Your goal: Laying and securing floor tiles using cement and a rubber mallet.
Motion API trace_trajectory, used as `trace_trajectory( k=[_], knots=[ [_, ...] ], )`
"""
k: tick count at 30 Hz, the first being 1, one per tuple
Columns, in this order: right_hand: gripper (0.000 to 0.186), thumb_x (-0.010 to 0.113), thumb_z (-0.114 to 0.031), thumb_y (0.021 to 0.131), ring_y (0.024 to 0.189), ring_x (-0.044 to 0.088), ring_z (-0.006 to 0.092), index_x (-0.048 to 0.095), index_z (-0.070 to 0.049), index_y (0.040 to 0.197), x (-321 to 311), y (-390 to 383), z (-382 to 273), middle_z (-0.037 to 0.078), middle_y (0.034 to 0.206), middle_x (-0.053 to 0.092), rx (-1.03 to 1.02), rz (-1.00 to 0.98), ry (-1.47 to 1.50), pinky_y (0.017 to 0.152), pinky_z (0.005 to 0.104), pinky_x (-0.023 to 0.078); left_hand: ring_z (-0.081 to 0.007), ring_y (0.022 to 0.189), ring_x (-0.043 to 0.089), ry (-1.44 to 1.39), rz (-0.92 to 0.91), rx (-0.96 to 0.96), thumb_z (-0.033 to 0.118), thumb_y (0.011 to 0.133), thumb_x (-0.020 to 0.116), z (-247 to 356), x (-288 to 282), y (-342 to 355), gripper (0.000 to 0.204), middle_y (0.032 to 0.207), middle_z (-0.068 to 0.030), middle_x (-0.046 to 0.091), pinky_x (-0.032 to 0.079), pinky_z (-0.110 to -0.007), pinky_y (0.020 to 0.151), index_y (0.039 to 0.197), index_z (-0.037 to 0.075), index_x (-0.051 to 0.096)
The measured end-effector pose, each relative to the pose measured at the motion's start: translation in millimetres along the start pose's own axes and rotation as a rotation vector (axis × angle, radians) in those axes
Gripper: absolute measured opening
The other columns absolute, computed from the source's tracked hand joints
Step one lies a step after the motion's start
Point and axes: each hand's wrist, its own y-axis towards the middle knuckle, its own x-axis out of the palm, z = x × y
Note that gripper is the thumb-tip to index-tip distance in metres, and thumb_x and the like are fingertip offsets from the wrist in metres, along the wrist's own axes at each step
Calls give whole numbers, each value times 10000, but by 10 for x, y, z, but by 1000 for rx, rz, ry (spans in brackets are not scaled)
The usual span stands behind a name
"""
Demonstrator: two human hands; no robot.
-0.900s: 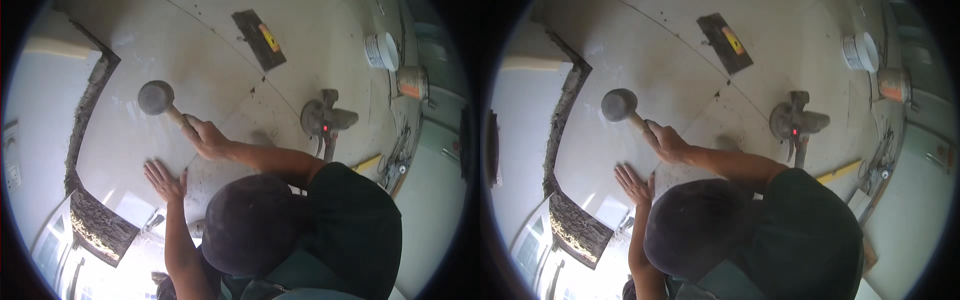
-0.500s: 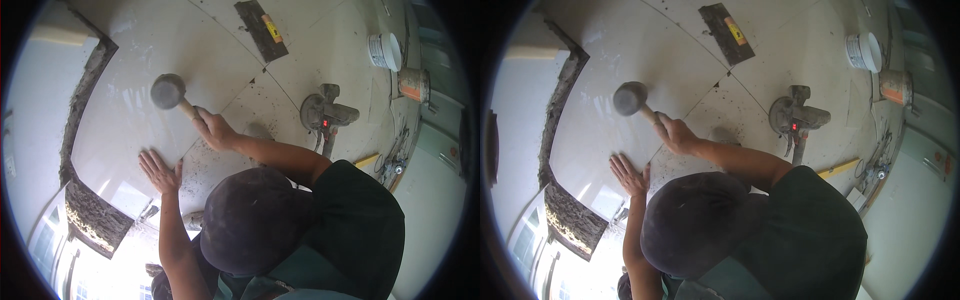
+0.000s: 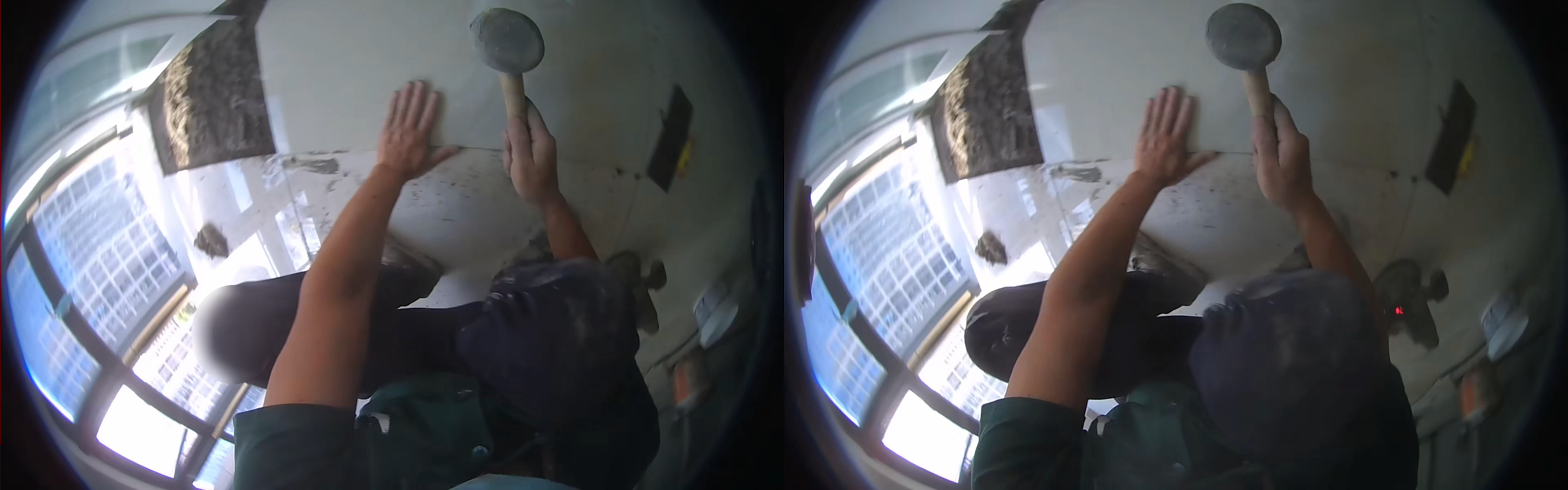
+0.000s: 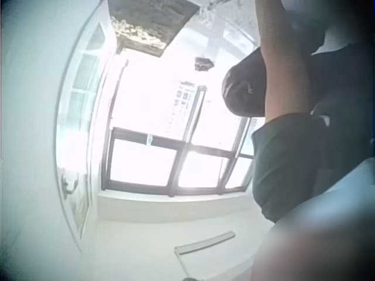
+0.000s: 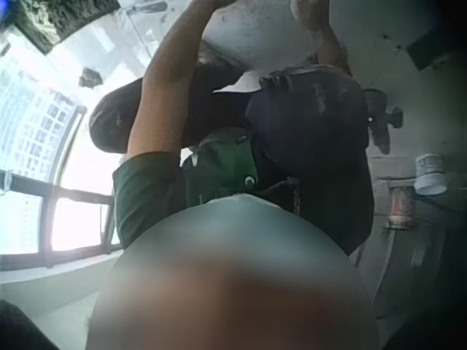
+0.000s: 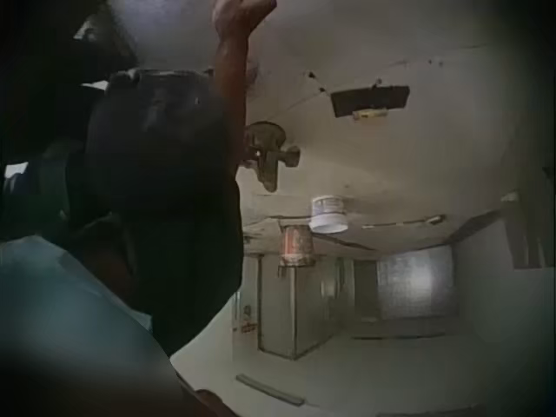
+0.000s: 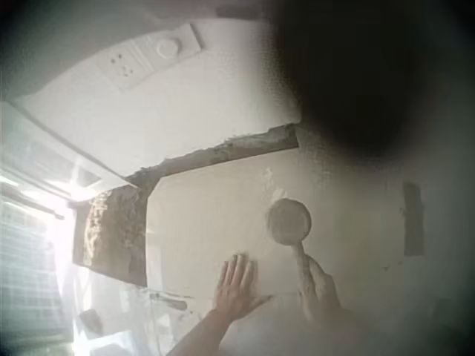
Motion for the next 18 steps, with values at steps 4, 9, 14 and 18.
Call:
trace_trajectory(
  k=[4,9,14,18],
  knots=[
    [405,443,-288,1045,571,470,79,493,3,1321,92,294,89,5,684,513,-76,-170,-327,531,277,425,-446,1481,92,-40,182,-350,728,749,620,-205,91,-393,1163,1565,-311,159,82,-522,1213,1496,-61,206],
    [387,426,-290,1044,589,517,120,516,3,1280,559,381,-239,40,691,541,87,-347,-266,559,332,446,-450,1485,46,-16,128,-449,722,757,617,-387,75,-616,1187,1568,-325,108,49,-525,1213,1493,-88,156],
    [330,442,-299,1034,587,531,159,539,0,1136,842,846,59,71,666,533,-125,-393,-490,581,362,450,-469,1478,76,-60,128,-414,712,771,609,-355,99,-574,1174,1558,-343,126,62,-544,1202,1495,-86,146],
    [340,444,-302,1028,605,582,255,540,3,1143,1089,791,-193,127,677,570,-79,-441,-393,616,406,463,-470,1478,78,-77,151,-410,716,770,604,-414,79,-598,1167,1557,-344,131,60,-544,1202,1491,-86,158]
  ],
)
